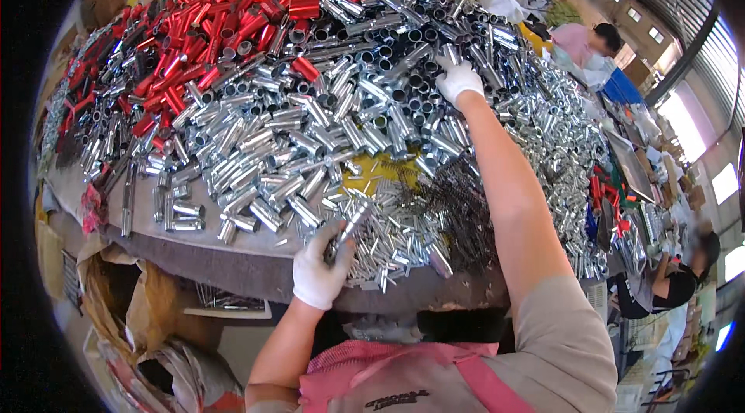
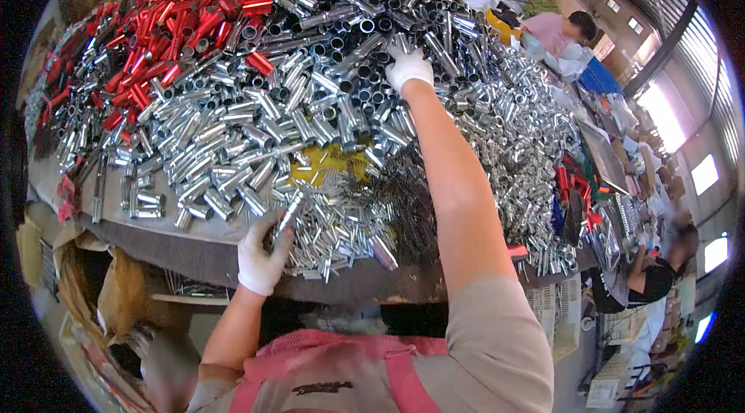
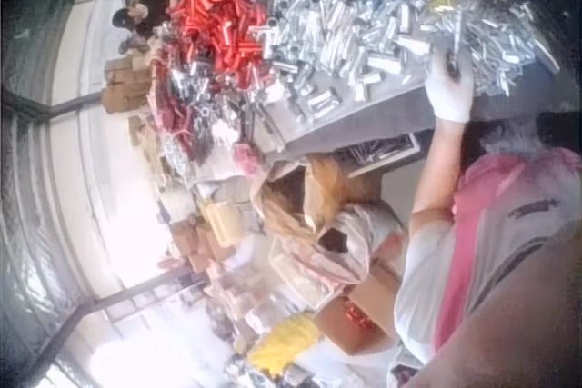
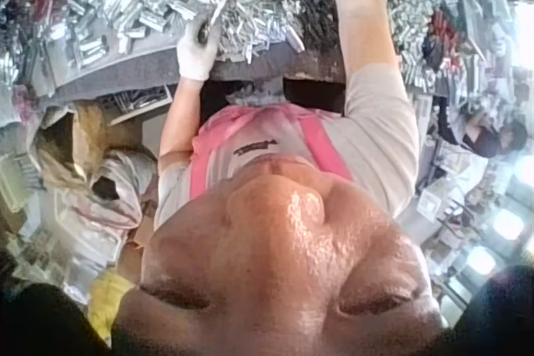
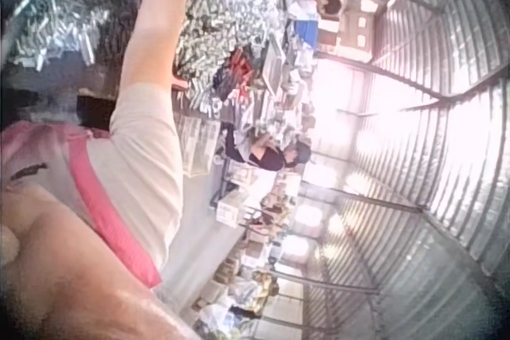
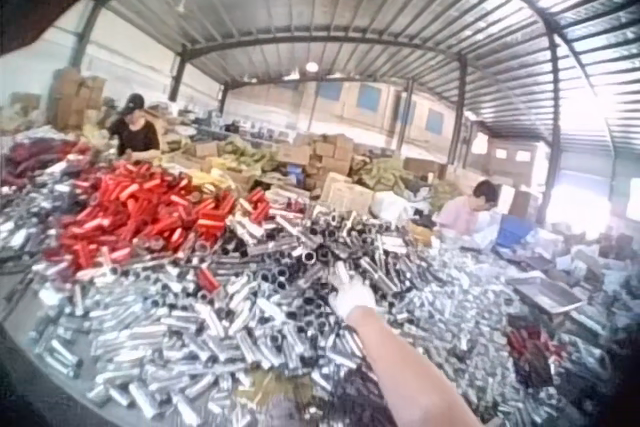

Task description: Assemble metal shafts into red plastic handles and sort them into a basket.

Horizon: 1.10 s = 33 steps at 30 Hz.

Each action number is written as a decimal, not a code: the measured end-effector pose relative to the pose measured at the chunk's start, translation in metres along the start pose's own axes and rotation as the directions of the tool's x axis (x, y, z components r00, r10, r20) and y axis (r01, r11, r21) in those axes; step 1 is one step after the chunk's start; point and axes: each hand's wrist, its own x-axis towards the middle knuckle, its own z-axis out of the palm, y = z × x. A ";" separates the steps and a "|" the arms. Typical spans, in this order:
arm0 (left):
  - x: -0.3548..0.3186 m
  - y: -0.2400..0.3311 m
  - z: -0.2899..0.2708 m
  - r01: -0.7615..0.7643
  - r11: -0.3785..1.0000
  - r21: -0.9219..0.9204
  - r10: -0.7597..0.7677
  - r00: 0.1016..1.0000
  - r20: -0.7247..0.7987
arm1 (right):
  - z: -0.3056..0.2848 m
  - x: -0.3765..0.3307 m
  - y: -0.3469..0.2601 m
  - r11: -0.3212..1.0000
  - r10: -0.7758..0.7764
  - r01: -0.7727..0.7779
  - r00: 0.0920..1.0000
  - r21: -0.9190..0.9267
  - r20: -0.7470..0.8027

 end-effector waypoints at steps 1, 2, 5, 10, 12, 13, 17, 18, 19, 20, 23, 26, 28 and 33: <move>0.001 0.000 0.000 -0.010 0.999 -0.032 0.009 1.000 -0.011 | -0.001 -0.011 0.005 0.991 -0.093 0.089 0.995 -0.095 -0.032; 0.000 0.007 -0.003 0.046 0.999 -0.006 -0.046 0.999 0.027 | 0.003 -0.026 0.007 0.968 -0.135 0.127 0.991 -0.215 -0.021; -0.008 0.000 0.000 0.279 0.926 -0.254 -0.260 0.960 0.106 | -0.007 -0.065 0.008 0.962 -0.180 0.183 0.983 -0.201 0.034; -0.012 0.044 -0.021 0.552 0.626 -0.551 -0.388 0.833 0.394 | -0.041 -0.126 0.043 0.533 0.019 -0.011 1.000 0.846 0.001; -0.019 0.041 -0.022 0.576 0.591 -0.565 -0.365 0.815 0.449 | -0.045 -0.156 0.045 -0.399 -0.092 -0.266 0.964 0.878 0.250; -0.022 0.045 -0.023 0.621 0.543 -0.566 -0.391 0.783 0.484 | -0.049 -0.178 0.031 -0.479 -0.059 -0.265 0.961 0.837 0.271; -0.025 0.055 -0.011 0.686 0.533 -0.495 -0.353 0.712 0.607 | -0.068 -0.250 0.005 -0.614 -0.097 -0.205 0.978 0.763 0.184; -0.025 0.059 -0.008 0.696 0.539 -0.474 -0.336 0.694 0.637 | -0.070 -0.263 -0.003 -0.595 -0.022 -0.180 0.978 0.783 0.208; -0.025 0.062 -0.008 0.718 0.532 -0.449 -0.324 0.662 0.676 | -0.068 -0.276 -0.010 -0.563 -0.060 -0.174 0.984 0.808 0.170; -0.026 0.064 -0.009 0.739 0.524 -0.423 -0.312 0.629 0.712 | -0.063 -0.289 -0.018 -0.530 -0.099 -0.167 0.986 0.831 0.135; -0.033 0.076 -0.015 0.729 0.576 -0.370 -0.298 0.608 0.736 | -0.054 -0.330 -0.040 -0.503 -0.210 -0.371 0.929 0.780 0.306; -0.047 0.064 -0.021 0.722 0.606 -0.335 -0.292 0.592 0.751 | -0.058 -0.366 -0.053 -0.466 -0.381 -0.527 0.845 0.711 0.377; -0.053 0.060 -0.029 0.765 0.545 -0.344 -0.278 0.551 0.787 | -0.055 -0.354 -0.037 -0.139 -0.244 -0.213 0.954 0.967 0.175; -0.067 0.061 -0.042 0.830 0.499 -0.251 -0.266 0.422 0.867 | -0.092 -0.359 -0.035 0.361 -0.421 -0.315 0.785 0.878 0.455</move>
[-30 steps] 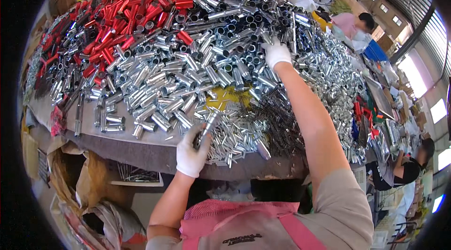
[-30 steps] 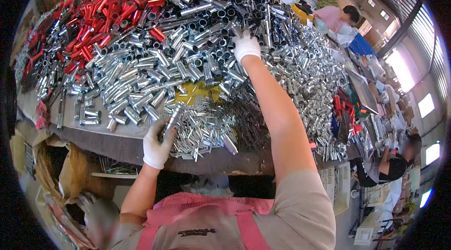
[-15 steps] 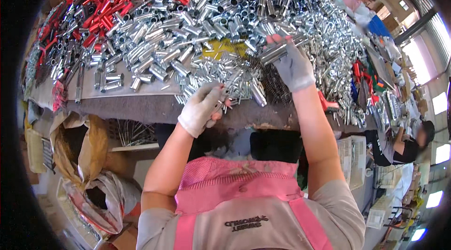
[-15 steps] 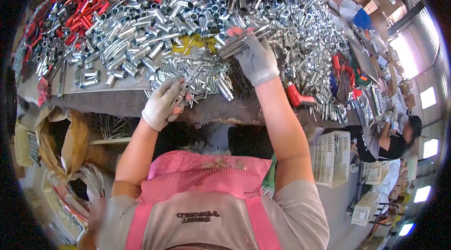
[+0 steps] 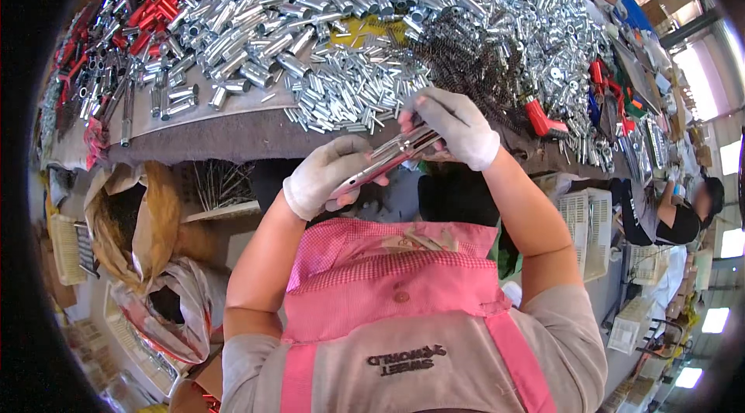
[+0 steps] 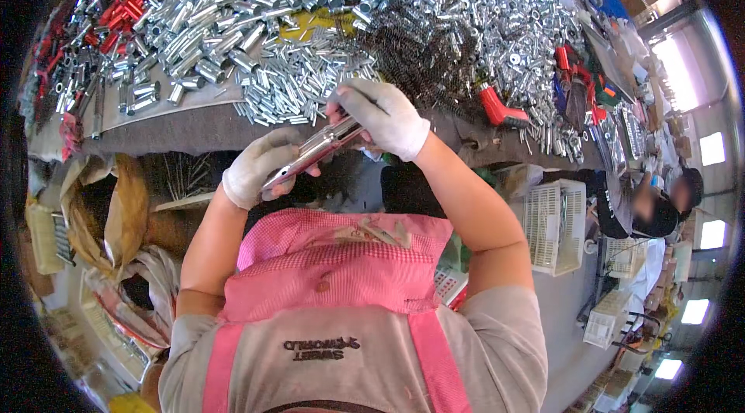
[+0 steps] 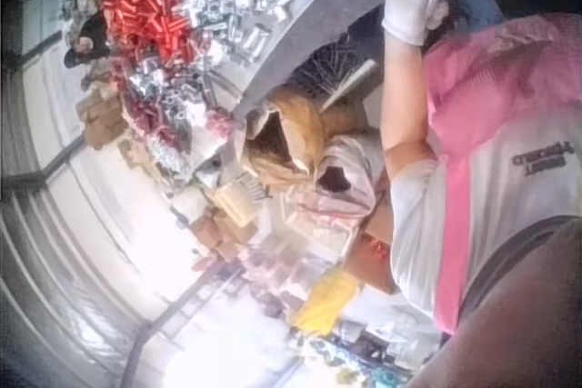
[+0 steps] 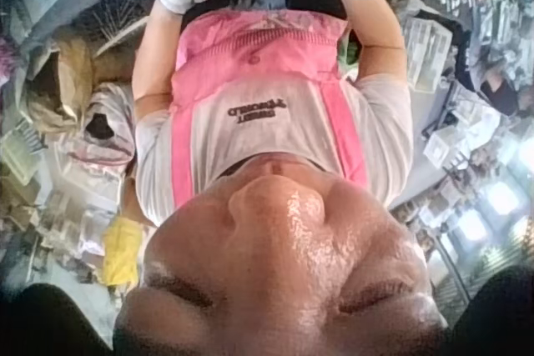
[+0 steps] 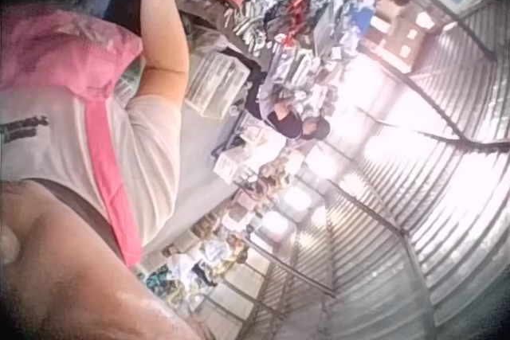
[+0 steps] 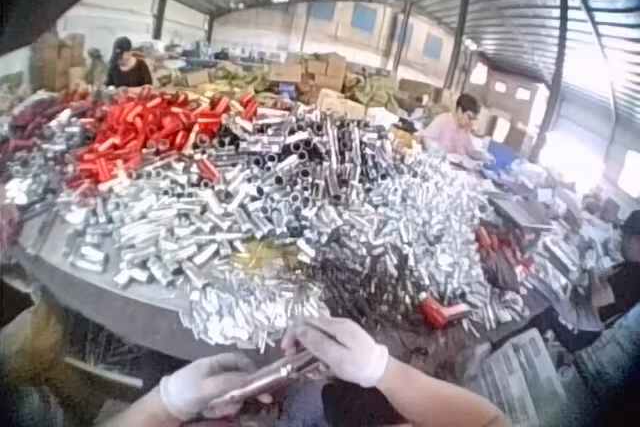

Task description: Assemble metal shafts into red plastic handles and sort them into a basket.

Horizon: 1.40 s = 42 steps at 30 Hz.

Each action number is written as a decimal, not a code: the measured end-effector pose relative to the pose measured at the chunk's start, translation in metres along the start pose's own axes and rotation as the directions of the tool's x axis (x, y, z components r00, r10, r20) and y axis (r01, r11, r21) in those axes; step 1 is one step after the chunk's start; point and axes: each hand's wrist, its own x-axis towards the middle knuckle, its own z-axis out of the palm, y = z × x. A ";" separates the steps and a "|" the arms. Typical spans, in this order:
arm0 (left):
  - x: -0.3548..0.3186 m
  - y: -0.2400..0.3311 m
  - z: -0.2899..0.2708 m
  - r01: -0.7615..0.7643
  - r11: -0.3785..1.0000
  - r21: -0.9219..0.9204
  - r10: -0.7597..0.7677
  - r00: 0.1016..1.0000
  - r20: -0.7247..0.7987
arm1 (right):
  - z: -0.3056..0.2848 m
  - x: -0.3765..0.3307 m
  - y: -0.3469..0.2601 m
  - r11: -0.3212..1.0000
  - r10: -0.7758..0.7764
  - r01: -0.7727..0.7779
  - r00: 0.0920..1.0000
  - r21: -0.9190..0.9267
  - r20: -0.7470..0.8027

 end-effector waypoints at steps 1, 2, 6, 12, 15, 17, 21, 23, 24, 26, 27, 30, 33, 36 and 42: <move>-0.002 0.002 0.006 -0.023 1.000 0.019 0.023 1.000 -0.007 | 0.005 0.000 0.004 1.000 -0.011 0.011 1.000 0.027 0.007; -0.004 0.002 0.008 -0.046 0.998 0.037 0.046 0.999 -0.014 | 0.010 0.000 0.008 0.998 -0.023 0.022 1.000 0.053 0.014; 0.002 -0.010 0.008 0.000 0.998 -0.067 -0.001 1.000 -0.012 | 0.029 -0.003 0.018 0.996 -0.011 0.014 0.999 0.086 -0.038; 0.002 -0.024 0.009 0.011 0.999 -0.053 -0.007 0.997 0.080 | 0.045 -0.002 0.023 0.999 0.041 -0.041 0.999 0.008 0.001; 0.002 -0.038 0.005 -0.023 0.997 -0.074 0.026 0.999 0.039 | 0.049 0.000 0.025 1.000 0.010 -0.010 0.999 -0.013 -0.036; -0.002 -0.041 0.002 -0.030 0.999 -0.045 0.030 1.000 0.004 | 0.043 0.001 0.029 0.999 0.029 -0.029 0.999 0.019 0.033; -0.009 -0.046 -0.014 -0.090 0.971 -0.223 0.035 0.971 -0.237 | -0.011 0.028 0.054 0.487 -0.533 0.306 0.846 -0.818 -0.001; -0.009 -0.050 -0.020 -0.147 0.937 -0.318 0.062 0.963 -0.262 | -0.019 0.036 0.068 0.230 -0.511 0.410 0.823 -0.883 0.249; -0.008 -0.052 -0.021 -0.174 0.929 -0.327 0.081 0.957 -0.279 | -0.017 0.040 0.070 0.128 -0.471 0.426 0.821 -0.896 0.323; -0.007 -0.053 -0.018 -0.162 0.924 -0.348 0.059 0.956 -0.288 | -0.015 0.045 0.072 0.095 -0.479 0.394 0.823 -0.914 0.305; -0.007 -0.052 -0.014 -0.156 0.923 -0.351 0.053 0.957 -0.284 | -0.015 0.047 0.072 0.063 -0.487 0.356 0.826 -0.932 0.283; -0.003 -0.053 -0.011 -0.139 0.900 -0.414 0.031 0.966 -0.258 | -0.021 0.049 0.073 0.002 -0.486 0.294 0.836 -0.956 0.256; -0.002 -0.053 -0.011 -0.143 0.888 -0.437 0.039 0.971 -0.238 | -0.020 0.049 0.067 -0.066 -0.429 0.277 0.859 -0.959 0.278; -0.001 -0.054 -0.013 -0.136 0.884 -0.448 0.034 0.973 -0.228 | -0.025 0.055 0.062 -0.090 -0.505 0.293 0.810 -0.952 0.297; -0.003 -0.055 -0.008 -0.180 0.902 -0.393 0.064 0.955 -0.290 | 0.029 0.023 0.021 0.614 -0.480 0.439 0.867 -0.656 0.131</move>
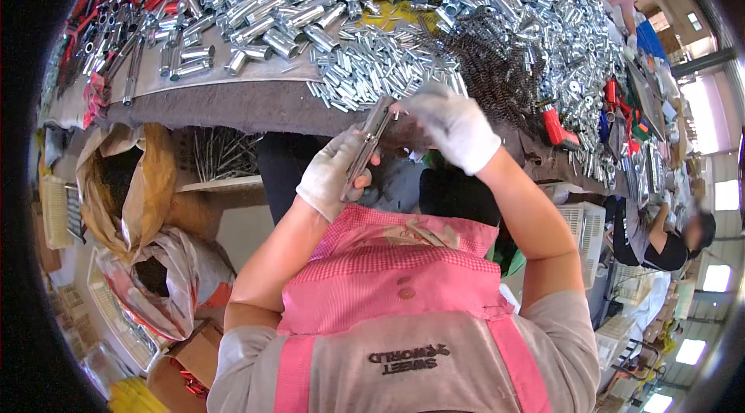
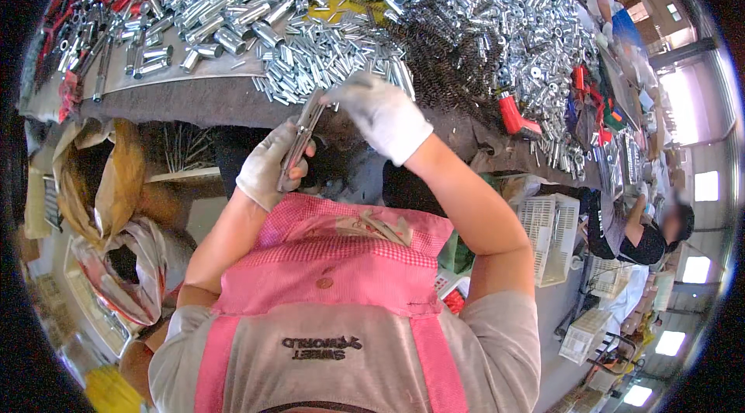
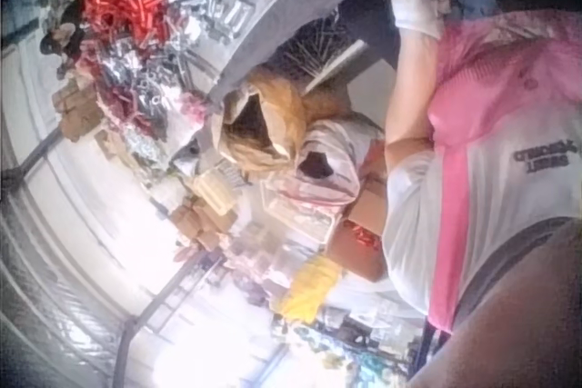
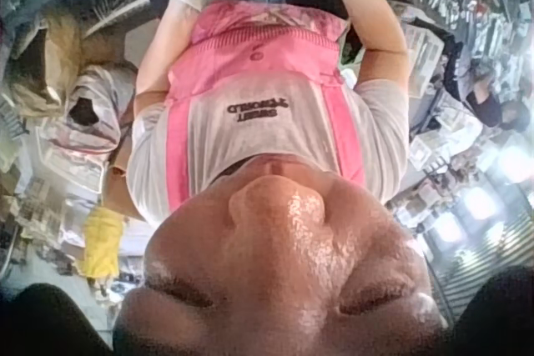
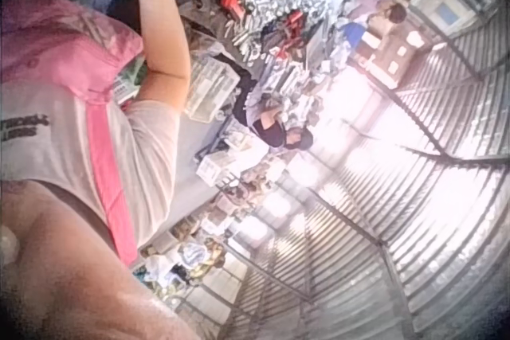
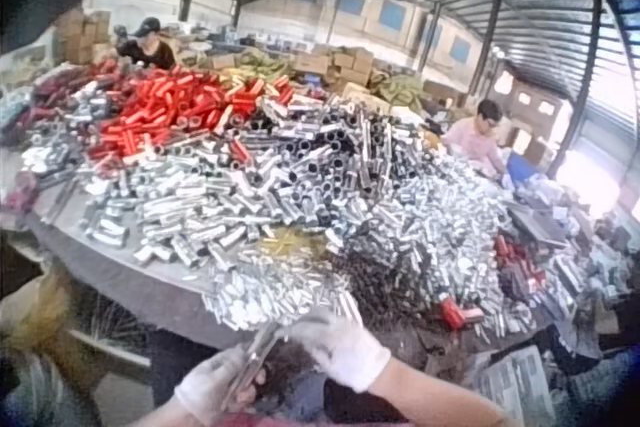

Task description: Assemble metal shafts into red plastic handles and sort them into a basket.

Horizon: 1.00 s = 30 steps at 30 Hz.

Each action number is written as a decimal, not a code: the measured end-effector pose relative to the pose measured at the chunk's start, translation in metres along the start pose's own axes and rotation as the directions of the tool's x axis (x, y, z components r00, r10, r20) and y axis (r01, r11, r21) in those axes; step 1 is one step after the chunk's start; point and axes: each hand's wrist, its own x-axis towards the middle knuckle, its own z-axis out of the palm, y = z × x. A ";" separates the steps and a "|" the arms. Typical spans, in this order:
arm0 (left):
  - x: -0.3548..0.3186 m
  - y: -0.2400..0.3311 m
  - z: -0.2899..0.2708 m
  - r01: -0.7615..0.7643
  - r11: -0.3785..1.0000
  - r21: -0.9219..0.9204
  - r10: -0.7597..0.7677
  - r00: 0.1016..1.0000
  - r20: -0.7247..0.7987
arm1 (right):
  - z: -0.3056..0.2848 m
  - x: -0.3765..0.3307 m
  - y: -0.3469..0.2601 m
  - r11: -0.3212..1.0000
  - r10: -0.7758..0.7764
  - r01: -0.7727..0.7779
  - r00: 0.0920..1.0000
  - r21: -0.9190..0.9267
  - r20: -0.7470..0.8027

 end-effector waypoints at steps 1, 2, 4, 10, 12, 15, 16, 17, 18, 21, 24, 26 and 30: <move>0.000 0.000 0.001 -0.001 1.000 0.027 0.001 1.000 -0.019 | 0.005 -0.001 -0.010 0.993 0.038 -0.046 0.996 0.107 0.079; 0.000 0.000 0.002 0.002 1.000 0.028 -0.002 1.000 -0.020 | 0.009 0.000 -0.014 0.994 0.050 -0.061 0.992 0.095 0.116; 0.001 0.000 0.003 -0.029 0.998 0.055 0.030 0.999 -0.023 | 0.011 0.007 -0.028 0.976 0.151 -0.176 0.971 0.126 0.187; 0.004 -0.004 -0.001 -0.092 0.976 0.196 0.117 0.987 -0.115 | 0.018 0.006 -0.030 0.965 0.260 -0.253 0.940 -0.062 0.219; 0.005 -0.003 -0.002 -0.094 0.975 0.203 0.118 0.987 -0.111 | 0.022 0.007 -0.028 0.964 0.264 -0.253 0.936 -0.076 0.234; 0.006 -0.002 -0.004 -0.105 0.972 0.210 0.130 0.986 -0.109 | 0.029 0.014 -0.031 0.951 0.309 -0.302 0.935 -0.066 0.172; 0.004 -0.003 -0.006 -0.161 0.946 0.280 0.198 0.974 -0.108 | 0.031 0.015 -0.035 0.954 0.289 -0.271 0.946 -0.126 0.148; 0.001 -0.003 -0.007 -0.217 0.911 0.350 0.268 0.958 -0.103 | 0.034 0.015 -0.041 0.953 0.263 -0.238 0.957 -0.187 0.123; -0.001 0.000 -0.007 -0.262 0.880 0.396 0.320 0.943 -0.088 | 0.040 0.014 -0.042 0.948 0.222 -0.192 0.970 -0.255 0.096; -0.004 0.012 -0.008 -0.435 0.772 0.463 0.466 0.883 0.053 | 0.044 0.017 -0.043 0.554 0.564 -0.534 0.805 0.639 0.184; -0.006 0.023 -0.021 -0.505 0.709 0.492 0.497 0.853 0.159 | 0.062 0.024 -0.034 0.419 0.622 -0.471 0.771 0.776 0.132; -0.009 0.038 -0.031 -0.441 0.764 0.470 0.410 0.895 0.173 | 0.067 0.040 -0.027 0.373 0.538 -0.488 0.807 0.789 0.245; -0.008 0.048 -0.039 -0.494 0.857 0.149 0.452 0.858 0.244 | 0.057 0.126 0.022 0.664 0.212 -0.287 0.958 0.691 0.194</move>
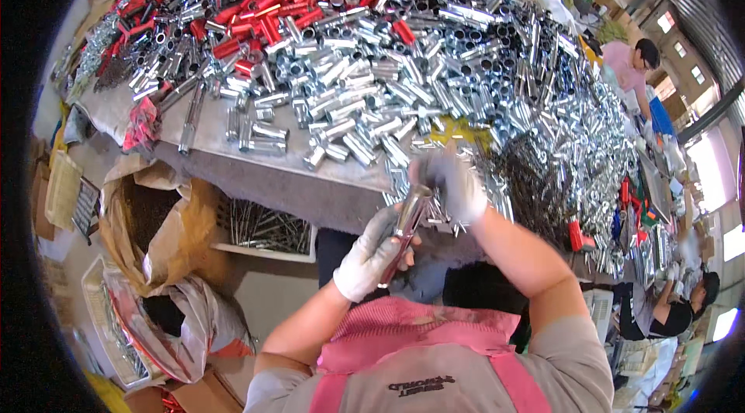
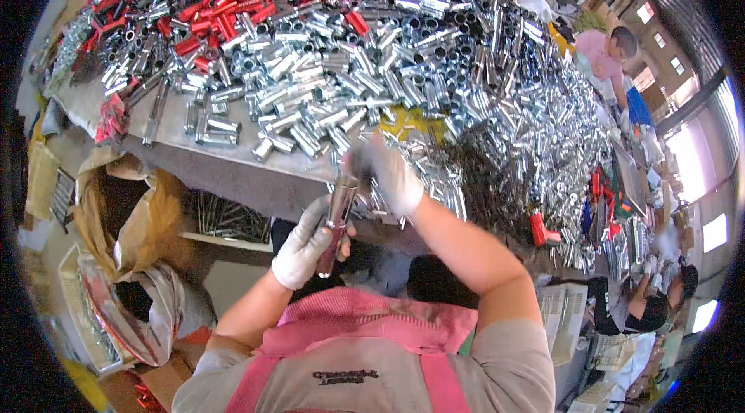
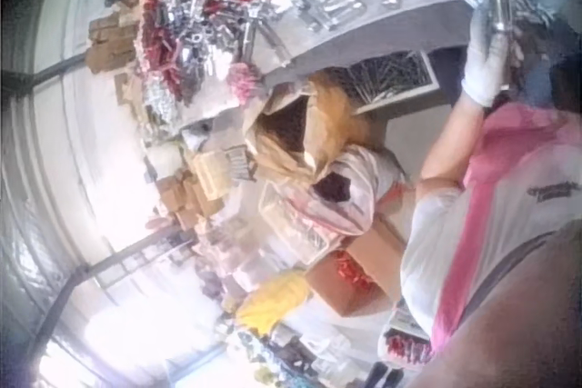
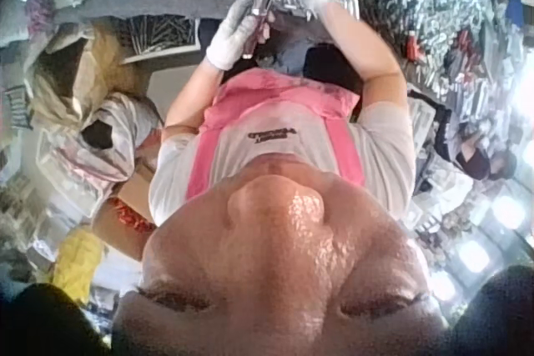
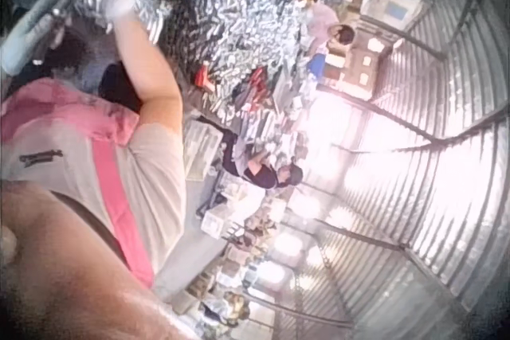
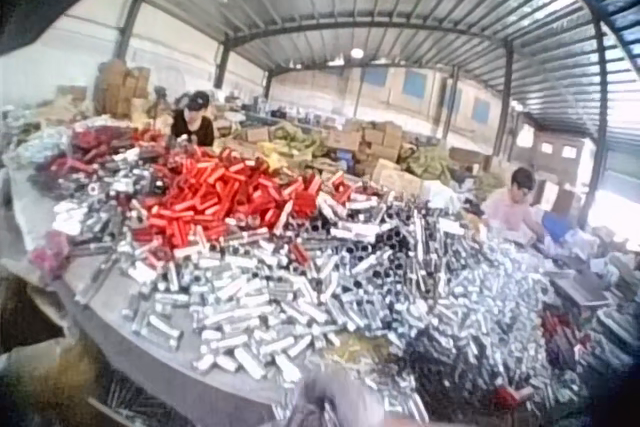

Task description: Assemble metal shafts into red plastic handles and sort them into a basket.

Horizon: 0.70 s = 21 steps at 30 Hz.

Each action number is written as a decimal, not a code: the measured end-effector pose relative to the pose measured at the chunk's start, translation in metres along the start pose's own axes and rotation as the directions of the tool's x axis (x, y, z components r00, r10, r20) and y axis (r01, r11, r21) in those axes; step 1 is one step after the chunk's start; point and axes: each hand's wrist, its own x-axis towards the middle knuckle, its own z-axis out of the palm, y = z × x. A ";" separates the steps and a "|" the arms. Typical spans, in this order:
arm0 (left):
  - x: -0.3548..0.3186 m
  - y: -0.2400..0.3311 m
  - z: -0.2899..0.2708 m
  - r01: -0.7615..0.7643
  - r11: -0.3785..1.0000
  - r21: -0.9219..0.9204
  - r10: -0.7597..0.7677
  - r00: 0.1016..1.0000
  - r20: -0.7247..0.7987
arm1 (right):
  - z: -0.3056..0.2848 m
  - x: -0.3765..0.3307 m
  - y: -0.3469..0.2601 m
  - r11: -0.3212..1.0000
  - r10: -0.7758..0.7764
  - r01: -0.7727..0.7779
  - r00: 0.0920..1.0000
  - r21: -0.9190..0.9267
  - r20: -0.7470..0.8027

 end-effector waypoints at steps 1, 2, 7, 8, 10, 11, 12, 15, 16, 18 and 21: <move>-0.001 0.001 -0.002 0.027 0.999 -0.027 -0.029 0.995 -0.098 | -0.007 0.040 -0.028 0.997 -0.030 0.034 0.998 0.067 -0.063; 0.000 0.006 0.000 0.056 0.997 -0.055 -0.065 0.982 -0.180 | -0.017 0.087 -0.022 0.911 -0.297 0.162 0.896 -0.380 -0.330; -0.004 0.015 -0.015 0.206 0.957 -0.204 -0.272 0.880 -0.389 | -0.083 0.257 0.005 0.545 -0.457 -0.196 0.745 -0.815 -0.485; -0.007 0.013 -0.019 0.244 0.961 -0.132 -0.277 0.865 -0.419 | -0.085 0.273 0.007 0.517 -0.395 -0.291 0.753 -0.805 -0.526; -0.011 0.007 -0.026 0.257 0.958 -0.126 -0.286 0.867 -0.408 | -0.084 0.283 0.006 0.417 -0.259 -0.381 0.820 -0.825 -0.510; -0.011 0.005 -0.027 0.255 0.965 -0.068 -0.261 0.883 -0.391 | -0.088 0.280 0.009 0.314 -0.372 -0.364 0.803 -0.877 -0.466; -0.012 0.003 -0.030 0.254 0.967 -0.011 -0.240 0.898 -0.369 | -0.088 0.272 0.007 0.304 -0.447 -0.307 0.790 -0.902 -0.419; -0.008 0.010 -0.032 0.277 0.946 0.169 -0.204 0.913 -0.354 | -0.106 0.219 0.000 0.704 -0.393 0.073 0.869 -0.706 -0.302; -0.007 0.012 -0.036 0.297 0.901 0.317 -0.174 0.916 -0.362 | -0.089 0.178 -0.025 0.719 -0.416 0.205 0.892 -0.664 -0.176; -0.003 0.002 -0.041 0.258 0.814 0.521 -0.087 0.940 -0.329 | -0.075 0.103 -0.040 0.766 -0.278 0.175 0.958 -0.619 -0.073; 0.011 0.014 -0.023 0.191 0.603 0.774 -0.065 0.979 -0.191 | -0.057 0.012 -0.055 0.771 -0.163 0.371 0.901 -0.517 0.403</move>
